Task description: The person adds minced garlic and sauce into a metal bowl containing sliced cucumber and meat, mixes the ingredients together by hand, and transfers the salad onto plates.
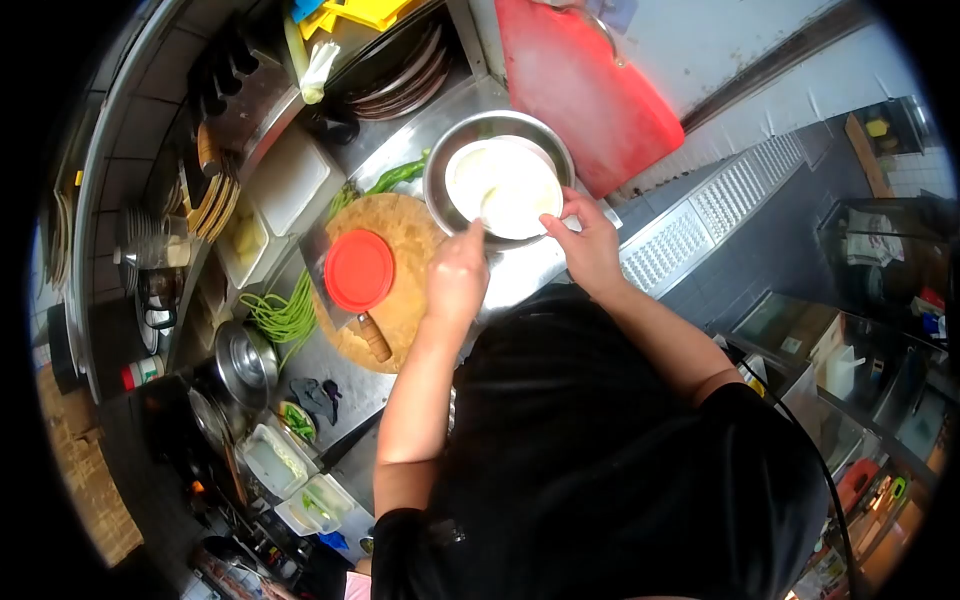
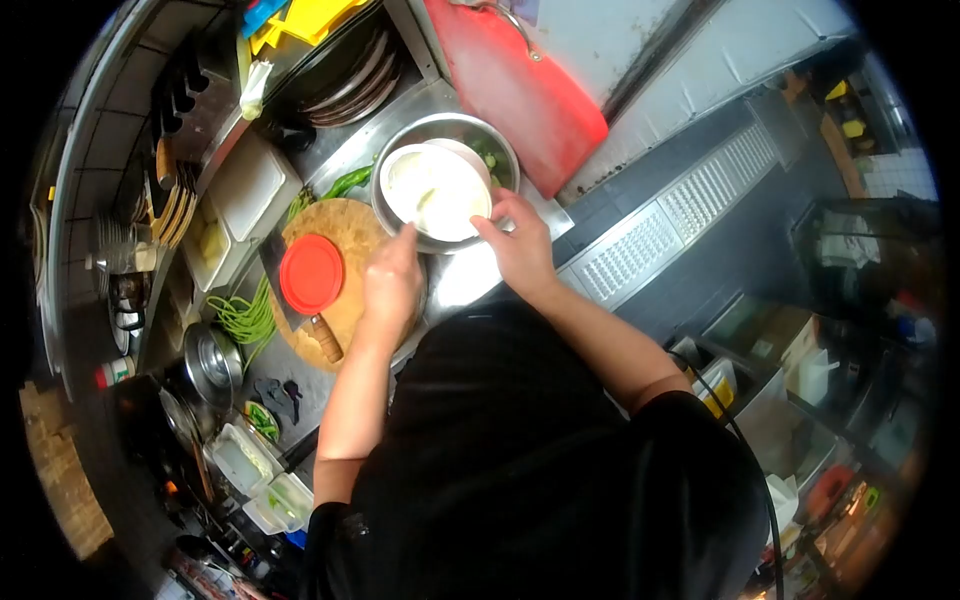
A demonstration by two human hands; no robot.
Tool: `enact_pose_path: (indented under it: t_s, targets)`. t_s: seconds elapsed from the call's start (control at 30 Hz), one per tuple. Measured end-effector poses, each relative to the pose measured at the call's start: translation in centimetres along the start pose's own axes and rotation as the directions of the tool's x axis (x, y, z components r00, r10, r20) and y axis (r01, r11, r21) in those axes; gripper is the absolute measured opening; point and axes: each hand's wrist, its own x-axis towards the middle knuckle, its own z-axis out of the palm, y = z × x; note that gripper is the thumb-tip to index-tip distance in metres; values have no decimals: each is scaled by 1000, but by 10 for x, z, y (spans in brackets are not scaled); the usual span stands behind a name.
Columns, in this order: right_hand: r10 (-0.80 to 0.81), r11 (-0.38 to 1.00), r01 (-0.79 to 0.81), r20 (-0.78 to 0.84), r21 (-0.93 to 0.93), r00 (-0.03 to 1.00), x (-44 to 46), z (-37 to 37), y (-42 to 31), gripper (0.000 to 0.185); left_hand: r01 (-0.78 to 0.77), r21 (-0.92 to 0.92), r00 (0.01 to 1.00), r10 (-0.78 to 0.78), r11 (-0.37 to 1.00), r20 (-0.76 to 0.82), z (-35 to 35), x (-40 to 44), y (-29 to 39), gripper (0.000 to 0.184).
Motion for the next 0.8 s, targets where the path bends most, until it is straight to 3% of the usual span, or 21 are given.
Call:
enact_pose_path:
  t_s: [0.07,0.2,0.33,0.47,0.57,0.6,0.73,0.8]
  targets:
    - [55,997,-56,18,55,998,2,-1,10,23,-107,-51,993,109,993,42,2,-5,-1,40]
    - [54,998,-56,51,41,997,-1,-4,-1,23,-13,79,994,22,997,-108,-3,6,-2,43]
    - [76,993,-79,31,88,997,6,-3,6,24,-235,-12,961,234,972,146,-11,5,2,41]
    - [62,991,-66,40,118,997,7,-6,10,23,-72,101,992,82,992,-101,-5,7,-3,39]
    - [3,998,-5,30,62,1000,9,-9,-2,23,-99,74,991,92,992,92,-11,11,0,42]
    - [-22,999,22,18,26,1000,10,-9,-6,22,-211,-28,975,213,977,59,-1,7,-4,42]
    - [-34,999,34,17,-20,999,10,-10,-2,21,-15,87,993,25,996,-111,-3,11,2,38]
    - [-97,994,98,37,-46,995,10,-9,4,21,70,88,998,-70,994,-1,1,11,6,31]
